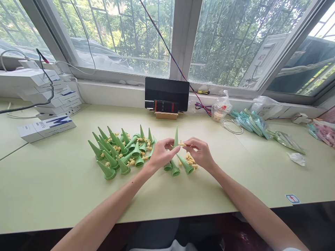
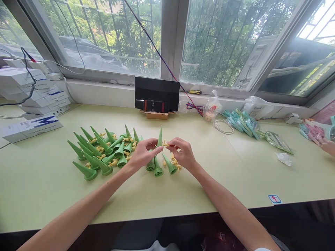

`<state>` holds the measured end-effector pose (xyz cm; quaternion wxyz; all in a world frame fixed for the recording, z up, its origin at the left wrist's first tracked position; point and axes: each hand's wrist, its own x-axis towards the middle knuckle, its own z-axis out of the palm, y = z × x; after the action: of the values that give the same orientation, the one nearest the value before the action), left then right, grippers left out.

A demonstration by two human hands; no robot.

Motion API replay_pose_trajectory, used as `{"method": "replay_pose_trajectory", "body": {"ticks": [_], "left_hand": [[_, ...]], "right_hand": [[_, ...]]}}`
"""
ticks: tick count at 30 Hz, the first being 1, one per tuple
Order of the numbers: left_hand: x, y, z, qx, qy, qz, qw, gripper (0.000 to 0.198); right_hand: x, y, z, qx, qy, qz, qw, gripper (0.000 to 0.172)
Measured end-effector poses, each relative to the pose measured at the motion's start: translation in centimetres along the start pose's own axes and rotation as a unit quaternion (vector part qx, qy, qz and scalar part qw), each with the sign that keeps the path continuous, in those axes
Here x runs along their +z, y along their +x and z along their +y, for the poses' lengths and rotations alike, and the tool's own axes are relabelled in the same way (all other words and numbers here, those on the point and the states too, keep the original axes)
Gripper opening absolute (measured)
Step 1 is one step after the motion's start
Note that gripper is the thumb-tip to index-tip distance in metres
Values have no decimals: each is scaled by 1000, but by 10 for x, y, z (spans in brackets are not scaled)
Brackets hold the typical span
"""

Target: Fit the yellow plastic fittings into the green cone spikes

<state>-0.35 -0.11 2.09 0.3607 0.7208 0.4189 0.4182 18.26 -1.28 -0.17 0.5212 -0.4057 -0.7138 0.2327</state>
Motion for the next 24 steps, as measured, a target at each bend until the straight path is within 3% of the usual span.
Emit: {"method": "replay_pose_trajectory", "body": {"ticks": [5, 24], "left_hand": [[-3, 0, 3, -22, -28, -2, 999, 19], [-2, 0, 0, 19, 9, 0, 1000, 16]], "right_hand": [[-1, 1, 0, -3, 18, 6, 1000, 13], [-2, 1, 0, 17, -45, -32, 998, 23]]}}
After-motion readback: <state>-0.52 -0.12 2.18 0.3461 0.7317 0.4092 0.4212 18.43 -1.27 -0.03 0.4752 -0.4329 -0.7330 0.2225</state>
